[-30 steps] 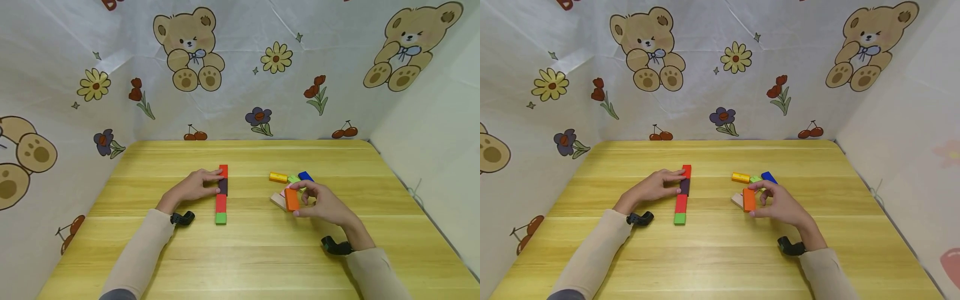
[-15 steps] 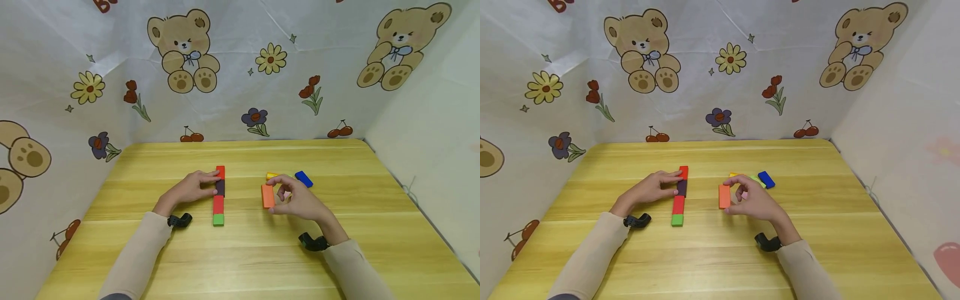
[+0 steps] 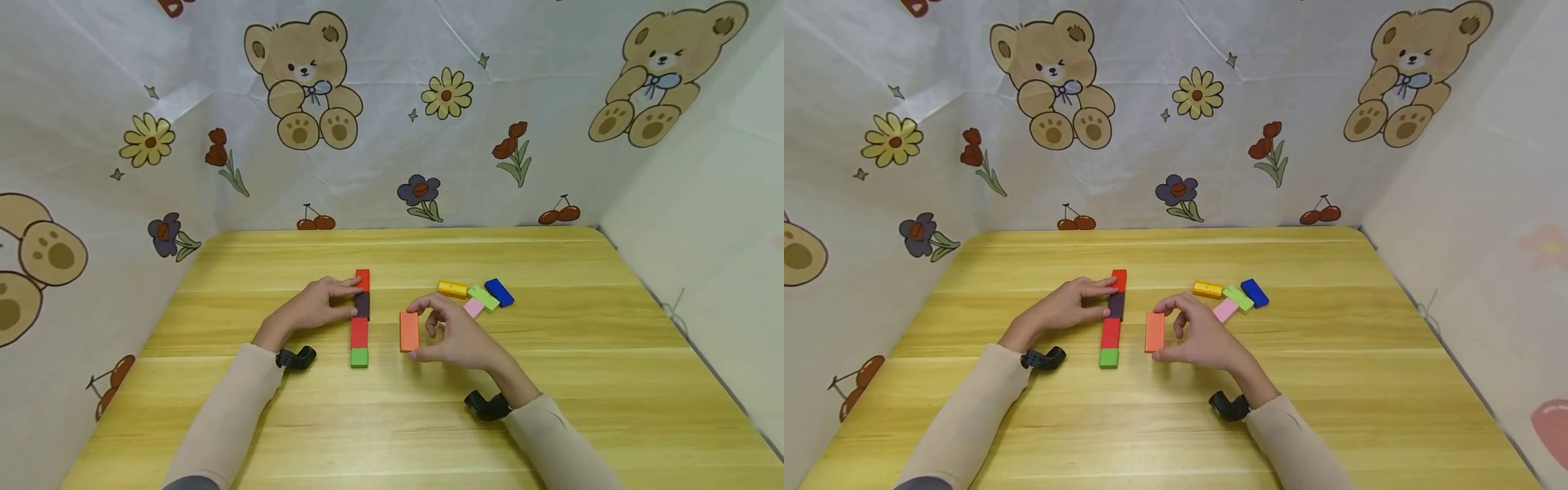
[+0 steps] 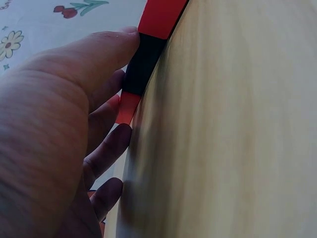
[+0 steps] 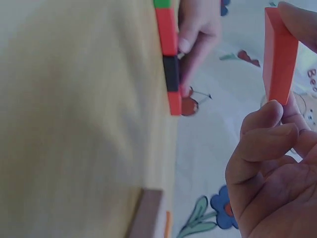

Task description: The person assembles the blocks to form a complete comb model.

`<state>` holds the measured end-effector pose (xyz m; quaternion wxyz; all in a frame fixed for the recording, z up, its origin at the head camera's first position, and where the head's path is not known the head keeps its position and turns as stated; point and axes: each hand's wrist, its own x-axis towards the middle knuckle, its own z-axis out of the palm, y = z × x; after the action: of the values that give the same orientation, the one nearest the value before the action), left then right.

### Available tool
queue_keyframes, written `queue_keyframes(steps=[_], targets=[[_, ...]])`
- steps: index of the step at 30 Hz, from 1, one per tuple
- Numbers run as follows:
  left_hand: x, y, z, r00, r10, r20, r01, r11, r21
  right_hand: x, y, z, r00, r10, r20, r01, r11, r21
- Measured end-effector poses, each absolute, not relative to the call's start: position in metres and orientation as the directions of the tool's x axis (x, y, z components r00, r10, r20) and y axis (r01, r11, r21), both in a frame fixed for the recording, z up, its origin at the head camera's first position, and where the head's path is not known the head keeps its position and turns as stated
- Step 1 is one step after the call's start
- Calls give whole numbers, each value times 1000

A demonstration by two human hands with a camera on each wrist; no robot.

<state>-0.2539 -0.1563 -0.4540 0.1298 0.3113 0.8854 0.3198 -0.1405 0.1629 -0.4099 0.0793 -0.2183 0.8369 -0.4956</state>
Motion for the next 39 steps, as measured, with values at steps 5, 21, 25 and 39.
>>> queue_keyframes(steps=[5,21,25,39], targets=[[-254,-156,-454,-776,630,-32,462,603,650,-137,150,-415,-900,-430,75,-271,416,-868],[-255,-156,-455,-772,635,-20,478,602,639,-119,117,-413,-929,-370,-13,-140,384,-912],[-255,-157,-455,-770,638,-19,485,604,633,-116,109,-416,-919,-393,-25,-134,372,-918],[-255,-159,-454,-757,653,9,512,585,629,-110,86,-423,-894,-432,-123,-33,336,-941]])
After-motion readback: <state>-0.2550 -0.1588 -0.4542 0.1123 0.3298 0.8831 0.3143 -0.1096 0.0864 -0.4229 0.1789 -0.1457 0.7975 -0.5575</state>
